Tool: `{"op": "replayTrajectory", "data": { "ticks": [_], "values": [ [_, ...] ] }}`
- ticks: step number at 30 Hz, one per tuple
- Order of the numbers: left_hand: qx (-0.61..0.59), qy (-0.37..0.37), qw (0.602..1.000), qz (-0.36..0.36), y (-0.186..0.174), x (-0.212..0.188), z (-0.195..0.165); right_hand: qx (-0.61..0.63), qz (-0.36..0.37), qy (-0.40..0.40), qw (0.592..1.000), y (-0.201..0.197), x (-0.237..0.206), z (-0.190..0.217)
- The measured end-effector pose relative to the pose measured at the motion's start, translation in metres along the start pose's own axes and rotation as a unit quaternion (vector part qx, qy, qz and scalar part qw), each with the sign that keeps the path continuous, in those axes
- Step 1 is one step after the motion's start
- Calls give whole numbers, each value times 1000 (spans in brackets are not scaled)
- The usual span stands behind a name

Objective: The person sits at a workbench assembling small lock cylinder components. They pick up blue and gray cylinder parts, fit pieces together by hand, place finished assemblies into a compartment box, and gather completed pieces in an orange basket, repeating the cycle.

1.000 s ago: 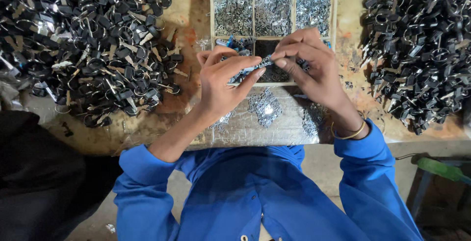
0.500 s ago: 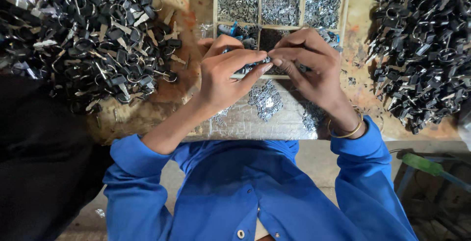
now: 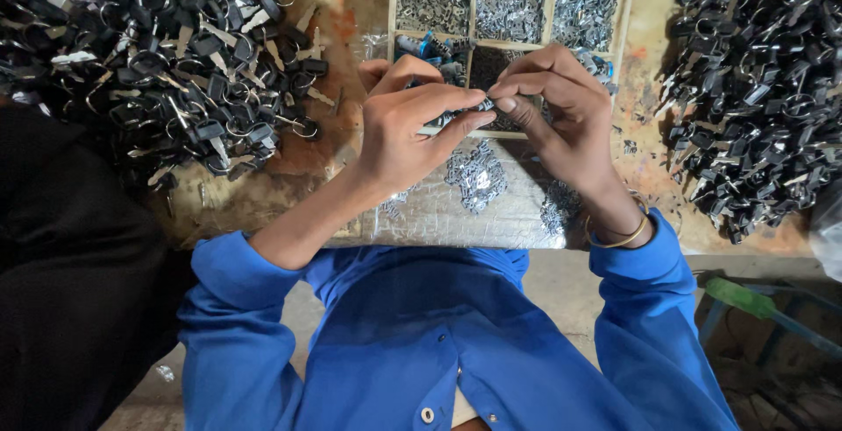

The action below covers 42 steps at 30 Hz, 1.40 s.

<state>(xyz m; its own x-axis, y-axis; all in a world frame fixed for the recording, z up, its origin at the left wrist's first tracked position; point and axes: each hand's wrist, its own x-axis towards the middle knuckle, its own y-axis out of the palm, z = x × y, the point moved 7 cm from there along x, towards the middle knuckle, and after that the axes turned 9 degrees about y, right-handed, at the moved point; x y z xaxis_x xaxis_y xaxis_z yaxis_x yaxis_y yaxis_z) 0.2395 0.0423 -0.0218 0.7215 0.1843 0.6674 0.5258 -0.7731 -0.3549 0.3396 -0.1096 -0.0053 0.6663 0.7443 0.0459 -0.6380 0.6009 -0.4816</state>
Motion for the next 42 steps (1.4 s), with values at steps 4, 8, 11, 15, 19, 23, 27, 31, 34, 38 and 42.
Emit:
{"op": "replayTrajectory", "data": {
  "ticks": [4, 8, 11, 15, 19, 23, 27, 31, 34, 38, 42],
  "values": [
    [-4, -3, 1000, 1, 1, -1, 1, -83, -17, -62, 994, -3, -2, 13],
    [-10, -7, 1000, 0, 2, -1, 2, -2, 2, -8, 1000, -7, -3, 6],
    [-31, -21, 999, 7, 3, -1, 2, 86, 27, 32, 995, -4, -4, -1],
    [-9, -9, 1000, 5, 2, -2, -1, 73, 45, 31, 996, 3, -5, -5],
    [-22, -22, 999, 8, 4, -2, 1, 77, 41, 38, 995, 5, -4, -9],
    [-24, -24, 999, 12, 4, -2, 2, 94, 44, 38, 994, 6, -3, -8],
    [-15, -20, 1000, 12, 2, 0, 0, 122, 25, 46, 991, -11, 0, -5],
    [-7, -17, 1000, 1, -1, 3, -3, -262, -59, -20, 963, -16, 1, 6],
    [-3, -20, 1000, -1, -2, 5, -4, -400, -17, -54, 915, 6, 1, 4],
    [-3, -21, 1000, -3, -3, 6, -6, -379, -46, -39, 924, -6, -2, 5],
    [5, -21, 1000, 3, -4, 6, -5, -320, -50, -23, 946, -15, 2, 8]
  ]
}}
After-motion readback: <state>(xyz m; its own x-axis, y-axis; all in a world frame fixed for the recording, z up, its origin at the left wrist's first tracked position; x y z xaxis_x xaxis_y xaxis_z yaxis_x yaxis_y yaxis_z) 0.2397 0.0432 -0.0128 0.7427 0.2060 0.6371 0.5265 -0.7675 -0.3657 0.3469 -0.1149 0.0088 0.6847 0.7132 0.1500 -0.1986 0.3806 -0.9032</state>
